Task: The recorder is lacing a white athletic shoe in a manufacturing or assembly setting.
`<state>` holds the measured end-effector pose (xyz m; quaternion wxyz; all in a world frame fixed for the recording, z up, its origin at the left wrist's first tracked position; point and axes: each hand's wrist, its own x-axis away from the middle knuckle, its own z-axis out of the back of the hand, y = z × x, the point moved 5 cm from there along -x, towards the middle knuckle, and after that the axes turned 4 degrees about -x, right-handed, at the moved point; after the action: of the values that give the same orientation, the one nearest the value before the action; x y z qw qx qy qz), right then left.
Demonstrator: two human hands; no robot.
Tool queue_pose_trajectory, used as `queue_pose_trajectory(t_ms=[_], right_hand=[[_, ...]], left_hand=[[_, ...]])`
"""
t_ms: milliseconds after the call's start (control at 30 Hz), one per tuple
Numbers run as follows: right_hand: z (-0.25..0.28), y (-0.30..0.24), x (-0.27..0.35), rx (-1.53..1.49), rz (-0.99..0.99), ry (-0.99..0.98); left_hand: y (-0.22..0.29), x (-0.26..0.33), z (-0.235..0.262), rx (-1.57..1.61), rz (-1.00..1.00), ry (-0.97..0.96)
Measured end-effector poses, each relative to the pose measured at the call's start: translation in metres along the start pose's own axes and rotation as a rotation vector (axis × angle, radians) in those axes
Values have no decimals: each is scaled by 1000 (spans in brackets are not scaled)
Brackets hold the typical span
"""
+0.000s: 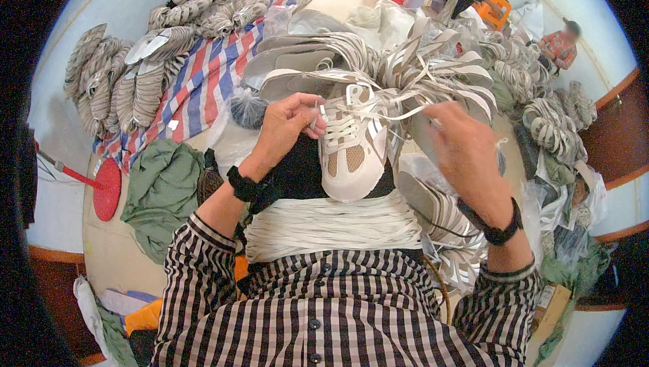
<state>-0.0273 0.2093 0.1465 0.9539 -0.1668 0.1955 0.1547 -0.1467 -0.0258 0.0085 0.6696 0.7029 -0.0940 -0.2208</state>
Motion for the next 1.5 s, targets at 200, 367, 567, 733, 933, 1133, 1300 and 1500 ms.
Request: queue_pose_trajectory(t_ms=[200, 367, 567, 733, 933, 1133, 1300, 1500], right_hand=[[-85, -44, -71, -10, 446, -157], [-158, -30, -109, 267, 370, -423], [-157, -27, -114, -54, 420, -484], [-104, -96, -99, -537, 371, -450], [-25, -208, -100, -779, 860, -309], [-55, -197, -139, -636, 708, -474], [-53, -120, -134, -444, 716, -128], [-84, -12, -70, -294, 112, -416]], left_hand=[[-2, 23, -2, 42, 23, 18], [0, 40, 1, 21, 1, 15], [9, 52, -7, 83, 77, 35], [69, 98, -44, -97, -160, -171], [146, 158, -69, -245, -506, -526], [223, 141, -24, 20, -631, -454], [282, 87, -4, -333, -745, 37], [332, -34, -38, -176, -822, -91]])
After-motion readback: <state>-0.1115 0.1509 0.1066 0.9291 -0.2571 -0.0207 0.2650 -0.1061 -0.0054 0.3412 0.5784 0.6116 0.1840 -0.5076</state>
